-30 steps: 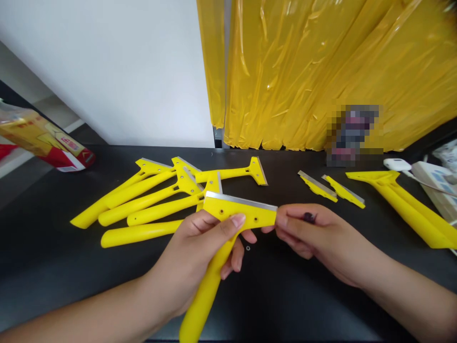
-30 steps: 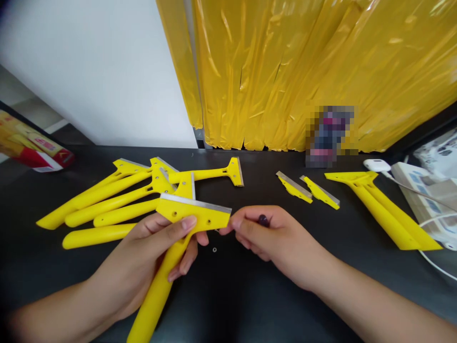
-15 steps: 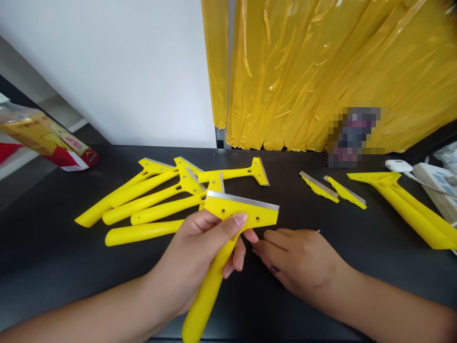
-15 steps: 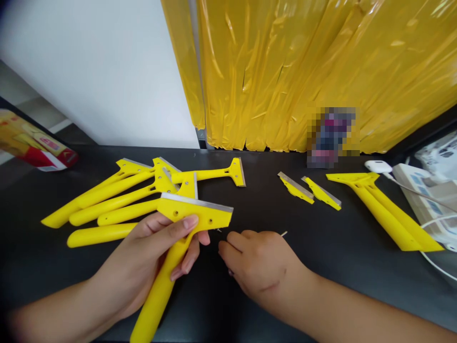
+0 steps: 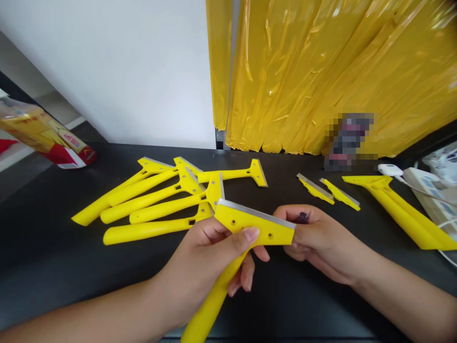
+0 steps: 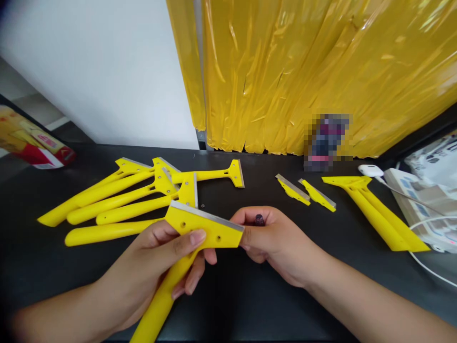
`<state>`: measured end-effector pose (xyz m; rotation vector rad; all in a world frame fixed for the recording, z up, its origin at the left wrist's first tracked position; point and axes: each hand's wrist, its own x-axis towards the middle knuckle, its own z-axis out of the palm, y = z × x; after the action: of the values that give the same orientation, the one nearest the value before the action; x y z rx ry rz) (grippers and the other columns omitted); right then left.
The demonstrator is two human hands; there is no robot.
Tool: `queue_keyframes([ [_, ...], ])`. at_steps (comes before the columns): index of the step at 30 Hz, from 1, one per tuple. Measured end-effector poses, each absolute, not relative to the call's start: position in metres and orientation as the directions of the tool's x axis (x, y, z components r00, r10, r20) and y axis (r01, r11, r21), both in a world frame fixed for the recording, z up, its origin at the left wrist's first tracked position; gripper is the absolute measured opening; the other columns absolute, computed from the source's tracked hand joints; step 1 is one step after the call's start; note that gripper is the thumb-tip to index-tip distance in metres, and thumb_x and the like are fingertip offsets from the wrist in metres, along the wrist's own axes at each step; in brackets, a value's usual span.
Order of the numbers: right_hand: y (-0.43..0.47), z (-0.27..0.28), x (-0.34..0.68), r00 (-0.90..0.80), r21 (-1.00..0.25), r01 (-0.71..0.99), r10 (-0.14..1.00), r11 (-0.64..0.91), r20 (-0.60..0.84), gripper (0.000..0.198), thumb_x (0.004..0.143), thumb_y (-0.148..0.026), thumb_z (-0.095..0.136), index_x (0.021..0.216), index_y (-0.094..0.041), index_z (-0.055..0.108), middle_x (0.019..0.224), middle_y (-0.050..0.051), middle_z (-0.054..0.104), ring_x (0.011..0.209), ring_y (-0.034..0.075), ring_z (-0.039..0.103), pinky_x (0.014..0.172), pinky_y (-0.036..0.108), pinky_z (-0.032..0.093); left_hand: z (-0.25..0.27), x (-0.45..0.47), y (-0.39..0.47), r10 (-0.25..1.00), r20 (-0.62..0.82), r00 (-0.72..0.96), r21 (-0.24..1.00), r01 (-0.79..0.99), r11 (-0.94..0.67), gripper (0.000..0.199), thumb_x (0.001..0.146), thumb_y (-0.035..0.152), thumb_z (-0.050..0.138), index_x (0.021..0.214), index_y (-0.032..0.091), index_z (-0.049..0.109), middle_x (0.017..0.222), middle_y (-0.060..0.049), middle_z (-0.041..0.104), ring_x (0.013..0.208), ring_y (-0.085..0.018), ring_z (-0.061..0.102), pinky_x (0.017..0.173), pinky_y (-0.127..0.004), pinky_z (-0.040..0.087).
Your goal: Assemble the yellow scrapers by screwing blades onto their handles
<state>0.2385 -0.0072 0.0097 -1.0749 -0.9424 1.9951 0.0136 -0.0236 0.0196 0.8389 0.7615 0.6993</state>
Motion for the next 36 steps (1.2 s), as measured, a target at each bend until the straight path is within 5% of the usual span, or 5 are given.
queue_keyframes([
  [5,-0.009,0.003,0.238,-0.459,-0.784,-0.259,0.786,-0.564,-0.414,0.013,0.077,-0.019,0.082,0.074,-0.018,0.069,0.053,-0.008,0.039,0.048,0.005,0.023,0.047,0.021,0.015,0.020,0.015,-0.023,0.784,-0.309,0.539,0.841,-0.231,0.490,0.034,0.101,0.040,0.067,0.083,0.014,0.078,0.056,-0.002,0.065,0.044,-0.006,0.051,0.042,-0.013,0.040],
  [13,-0.011,0.010,0.247,-0.481,-0.888,-0.196,0.830,-0.416,-0.283,0.046,0.100,-0.056,0.065,0.078,-0.015,0.069,0.063,-0.002,0.051,0.052,0.007,0.028,0.048,0.025,0.018,0.019,0.013,-0.023,0.816,-0.315,0.484,0.841,-0.256,0.476,0.028,0.100,0.037,0.069,0.084,0.015,0.076,0.061,-0.001,0.068,0.047,-0.007,0.053,0.042,-0.013,0.041],
  [19,-0.014,0.014,0.248,-0.473,-0.941,-0.044,0.836,-0.336,-0.276,0.027,0.091,-0.043,0.081,0.095,-0.017,0.077,0.068,-0.003,0.049,0.057,0.007,0.031,0.050,0.025,0.022,0.019,0.011,-0.022,0.802,-0.337,0.493,0.861,-0.183,0.474,0.031,0.098,0.043,0.071,0.086,0.014,0.076,0.064,-0.002,0.066,0.049,-0.008,0.055,0.044,-0.015,0.042],
  [25,-0.012,0.012,0.242,-0.441,-0.897,-0.108,0.829,-0.428,-0.343,0.025,0.092,-0.040,0.081,0.091,-0.015,0.076,0.063,-0.007,0.036,0.054,0.006,0.022,0.048,0.025,0.015,0.015,0.015,-0.020,0.827,-0.401,0.394,0.876,-0.097,0.472,0.030,0.093,0.043,0.077,0.088,0.014,0.074,0.063,0.002,0.063,0.045,-0.004,0.048,0.044,-0.015,0.037],
  [36,-0.008,0.008,0.240,-0.462,-0.853,-0.139,0.795,-0.503,-0.394,0.023,0.091,-0.035,0.080,0.086,-0.015,0.071,0.065,-0.007,0.037,0.055,0.006,0.021,0.048,0.025,0.013,0.012,0.013,-0.015,0.805,-0.424,0.415,0.851,-0.121,0.511,0.030,0.094,0.045,0.076,0.090,0.016,0.073,0.061,0.004,0.061,0.046,-0.006,0.048,0.045,-0.016,0.037],
])
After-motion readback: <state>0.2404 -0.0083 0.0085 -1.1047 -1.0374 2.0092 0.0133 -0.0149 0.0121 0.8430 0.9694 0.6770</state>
